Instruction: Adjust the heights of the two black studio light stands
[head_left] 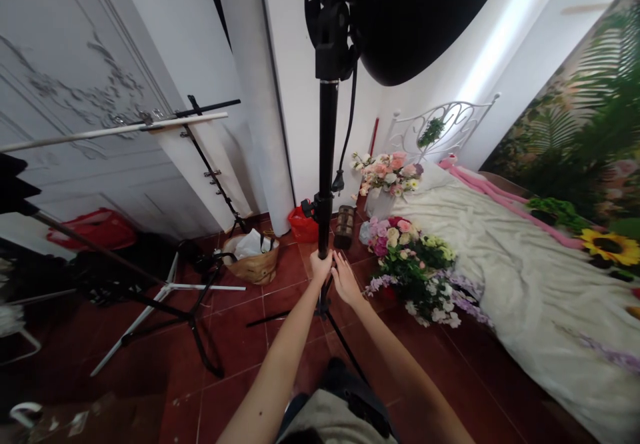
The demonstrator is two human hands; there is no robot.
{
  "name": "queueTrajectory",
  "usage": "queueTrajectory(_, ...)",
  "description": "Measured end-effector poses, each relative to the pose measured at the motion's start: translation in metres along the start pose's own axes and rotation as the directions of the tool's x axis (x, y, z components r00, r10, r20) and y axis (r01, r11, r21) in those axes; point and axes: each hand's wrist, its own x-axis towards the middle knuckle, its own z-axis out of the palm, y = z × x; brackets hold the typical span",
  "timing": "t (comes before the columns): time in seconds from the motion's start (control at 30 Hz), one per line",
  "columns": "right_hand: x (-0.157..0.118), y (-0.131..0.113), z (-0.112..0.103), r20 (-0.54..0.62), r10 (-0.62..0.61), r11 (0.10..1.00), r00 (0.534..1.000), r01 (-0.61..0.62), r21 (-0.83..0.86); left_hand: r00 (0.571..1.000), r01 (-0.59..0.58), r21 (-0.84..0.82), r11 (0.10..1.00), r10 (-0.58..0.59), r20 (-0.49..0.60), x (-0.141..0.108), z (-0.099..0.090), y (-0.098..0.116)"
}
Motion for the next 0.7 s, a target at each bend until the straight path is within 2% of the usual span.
queueTrajectory(0.1, 0.019, 0.004, -0.002, -0.031, 0.013, 0.997, 0.999, -0.01, 0.08, 1.0, -0.013, 0.011, 1.0, 0.013, 0.003, 0.0, -0.001, 0.0)
queueTrajectory(0.2, 0.034, 0.006, -0.001, -0.077, 0.121, 0.981, 0.99, -0.107, 0.163, 1.0, -0.025, 0.037, 0.999, 0.025, -0.002, 0.0, -0.001, -0.001)
queueTrajectory(0.3, 0.045, 0.006, -0.001, -0.103, 0.236, 0.961, 0.966, -0.217, 0.169, 1.0, -0.028, 0.044, 0.999, 0.028, -0.002, 0.0, -0.001, -0.001)
queueTrajectory(0.43, 0.057, 0.002, -0.004, -0.055, 0.294, 0.954, 0.954, -0.289, 0.083, 1.0, -0.02, 0.032, 0.999, 0.021, -0.006, -0.001, -0.001, 0.003)
queueTrajectory(0.57, 0.068, -0.004, -0.005, -0.073, 0.308, 0.948, 0.949, -0.313, -0.063, 1.0, 0.002, 0.032, 0.999, -0.001, -0.014, -0.001, -0.001, 0.005)
queueTrajectory(0.63, 0.076, -0.005, -0.005, -0.042, 0.384, 0.906, 0.922, -0.385, -0.176, 1.0, 0.006, 0.025, 1.0, -0.006, -0.014, 0.0, -0.001, 0.005)
queueTrajectory(0.7, 0.085, -0.002, -0.005, 0.036, 0.464, 0.865, 0.885, -0.444, -0.232, 1.0, 0.018, 0.009, 1.0, -0.018, -0.013, 0.0, -0.001, 0.004)
